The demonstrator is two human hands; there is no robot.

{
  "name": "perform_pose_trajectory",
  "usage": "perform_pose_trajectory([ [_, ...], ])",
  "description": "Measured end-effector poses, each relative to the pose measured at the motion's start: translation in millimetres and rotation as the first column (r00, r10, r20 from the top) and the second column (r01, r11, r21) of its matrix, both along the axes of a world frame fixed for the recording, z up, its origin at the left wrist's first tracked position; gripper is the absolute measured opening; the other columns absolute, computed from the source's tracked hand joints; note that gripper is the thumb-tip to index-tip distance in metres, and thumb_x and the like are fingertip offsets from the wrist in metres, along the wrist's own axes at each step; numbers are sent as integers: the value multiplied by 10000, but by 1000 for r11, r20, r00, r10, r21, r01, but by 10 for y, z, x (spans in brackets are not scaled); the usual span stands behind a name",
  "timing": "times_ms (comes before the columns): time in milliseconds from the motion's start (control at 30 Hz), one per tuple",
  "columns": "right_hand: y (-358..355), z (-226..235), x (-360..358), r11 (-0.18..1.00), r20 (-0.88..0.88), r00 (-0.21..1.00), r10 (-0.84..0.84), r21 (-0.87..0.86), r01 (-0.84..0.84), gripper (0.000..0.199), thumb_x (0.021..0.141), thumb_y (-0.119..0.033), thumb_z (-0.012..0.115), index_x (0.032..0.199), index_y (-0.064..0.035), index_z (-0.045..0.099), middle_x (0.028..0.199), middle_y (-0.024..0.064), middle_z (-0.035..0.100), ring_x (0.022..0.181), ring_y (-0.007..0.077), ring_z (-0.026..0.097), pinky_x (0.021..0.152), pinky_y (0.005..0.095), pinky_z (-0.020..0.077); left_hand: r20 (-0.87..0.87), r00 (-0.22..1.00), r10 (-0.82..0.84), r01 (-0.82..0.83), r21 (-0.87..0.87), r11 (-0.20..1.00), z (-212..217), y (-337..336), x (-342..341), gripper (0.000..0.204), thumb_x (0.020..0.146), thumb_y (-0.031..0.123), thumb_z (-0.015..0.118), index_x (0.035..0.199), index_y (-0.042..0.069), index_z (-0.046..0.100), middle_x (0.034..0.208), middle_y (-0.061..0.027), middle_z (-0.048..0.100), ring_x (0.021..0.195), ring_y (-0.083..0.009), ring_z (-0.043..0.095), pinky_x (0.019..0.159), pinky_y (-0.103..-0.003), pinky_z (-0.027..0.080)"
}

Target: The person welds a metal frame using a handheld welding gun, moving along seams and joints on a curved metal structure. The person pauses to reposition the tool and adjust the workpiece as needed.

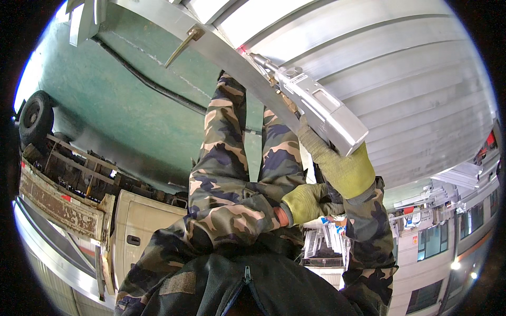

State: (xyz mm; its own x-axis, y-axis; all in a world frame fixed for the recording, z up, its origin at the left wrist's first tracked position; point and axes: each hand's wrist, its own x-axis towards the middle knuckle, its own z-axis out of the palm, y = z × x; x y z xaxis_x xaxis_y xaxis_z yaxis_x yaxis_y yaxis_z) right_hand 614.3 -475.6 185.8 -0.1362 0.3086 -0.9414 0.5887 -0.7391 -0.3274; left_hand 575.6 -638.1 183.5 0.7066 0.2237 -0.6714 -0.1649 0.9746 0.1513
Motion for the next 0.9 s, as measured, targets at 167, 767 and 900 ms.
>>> perform_pose_trajectory([
  [167, -12, -42, -29, 1000, -44, 999, 25, 13, -25, 390, 939, -220, 794, 1223, 22, 683, 987, 91, 712, 859, 118, 646, 718, 301, 546, -55, 968, 246, -250, -73, 966, -76, -461, 346, 491, 885, 279, 833, 1269, 18, 673, 1079, -116, 767, 888, -199, 671, 817, -303, 547],
  [767, -21, -45, -32, 995, -25, 995, 100, 32, -99, 432, 946, -267, 787, 1235, 34, 674, 977, 110, 735, 830, 138, 690, 672, 299, 558, -39, 987, 157, -159, -31, 987, -97, -430, 297, 520, 889, 388, 814, 1256, 40, 691, 1089, -140, 769, 941, -255, 718, 871, -320, 549],
  [900, -56, -73, -3, 991, -36, 993, 116, 72, -113, 446, 944, -283, 789, 1239, 31, 677, 929, 90, 717, 773, 121, 649, 631, 298, 531, -28, 980, 198, -200, -95, 975, 4, -101, 26, 520, 887, 390, 813, 1264, 52, 696, 1105, -132, 774, 955, -228, 720, 902, -319, 546],
])
